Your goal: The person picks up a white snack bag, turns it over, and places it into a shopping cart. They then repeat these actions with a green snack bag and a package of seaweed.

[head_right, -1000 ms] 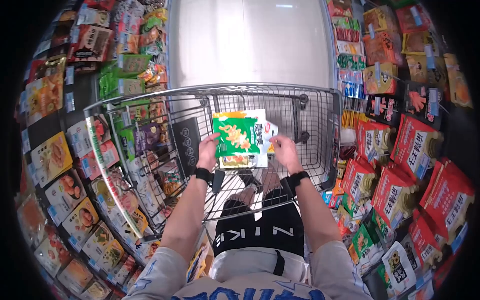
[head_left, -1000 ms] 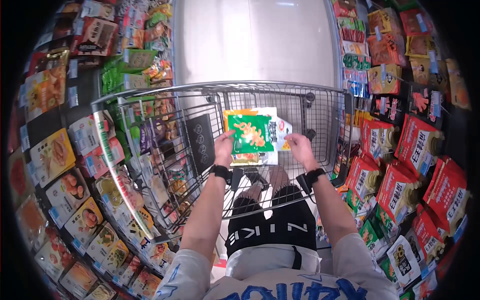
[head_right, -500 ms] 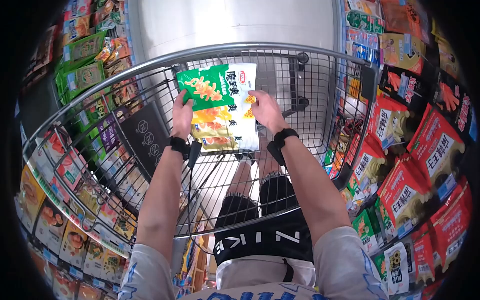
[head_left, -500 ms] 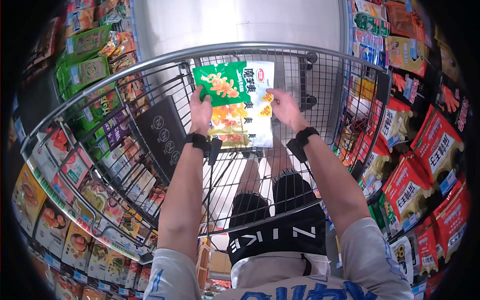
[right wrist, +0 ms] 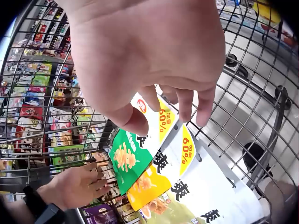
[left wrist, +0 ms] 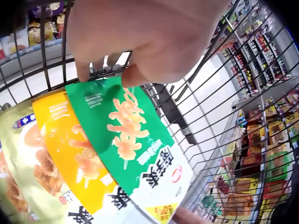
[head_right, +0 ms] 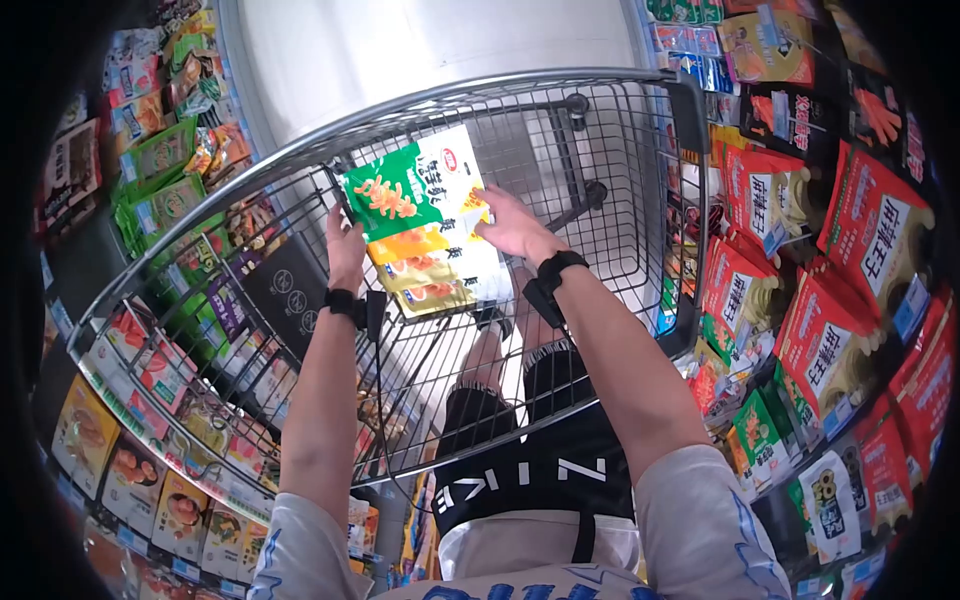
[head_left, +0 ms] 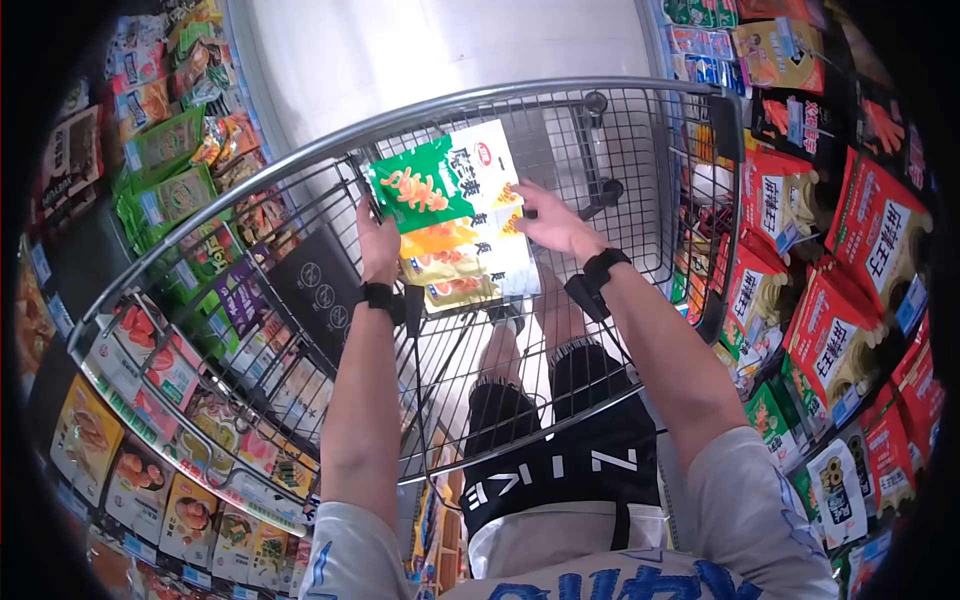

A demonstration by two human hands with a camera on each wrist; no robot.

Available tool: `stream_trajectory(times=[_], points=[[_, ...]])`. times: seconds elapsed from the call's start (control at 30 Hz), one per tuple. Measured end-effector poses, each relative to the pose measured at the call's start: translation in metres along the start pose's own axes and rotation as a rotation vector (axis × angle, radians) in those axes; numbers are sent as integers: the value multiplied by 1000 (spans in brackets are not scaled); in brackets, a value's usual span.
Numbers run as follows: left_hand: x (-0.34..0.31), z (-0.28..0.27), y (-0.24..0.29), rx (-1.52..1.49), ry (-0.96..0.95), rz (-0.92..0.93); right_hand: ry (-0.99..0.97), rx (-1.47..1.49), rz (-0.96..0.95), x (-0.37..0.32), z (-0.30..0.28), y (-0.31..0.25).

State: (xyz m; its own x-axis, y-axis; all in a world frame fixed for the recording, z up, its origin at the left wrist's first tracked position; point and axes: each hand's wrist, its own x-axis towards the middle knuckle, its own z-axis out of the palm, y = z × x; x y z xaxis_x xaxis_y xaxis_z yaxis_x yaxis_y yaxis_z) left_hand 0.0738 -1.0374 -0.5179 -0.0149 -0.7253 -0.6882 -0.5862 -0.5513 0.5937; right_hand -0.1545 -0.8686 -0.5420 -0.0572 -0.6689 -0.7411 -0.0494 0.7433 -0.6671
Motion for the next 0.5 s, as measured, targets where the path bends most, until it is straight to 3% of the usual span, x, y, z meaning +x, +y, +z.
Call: stream_trajectory(times=[0.13,0.27,0.37,0.5], points=[[-16,-18,20,-79,42,-65,21,-143,108,-43,-16,-21],[-58,-35,51,-203,-23,-42,164,54,39,-87,-27,-8],[-94,-54,70,-263,-142,8,328,56,-18,-148,-27,-32],[-167,-88,110,-250,-270,136,379,287,-127,-226,-8,-44]])
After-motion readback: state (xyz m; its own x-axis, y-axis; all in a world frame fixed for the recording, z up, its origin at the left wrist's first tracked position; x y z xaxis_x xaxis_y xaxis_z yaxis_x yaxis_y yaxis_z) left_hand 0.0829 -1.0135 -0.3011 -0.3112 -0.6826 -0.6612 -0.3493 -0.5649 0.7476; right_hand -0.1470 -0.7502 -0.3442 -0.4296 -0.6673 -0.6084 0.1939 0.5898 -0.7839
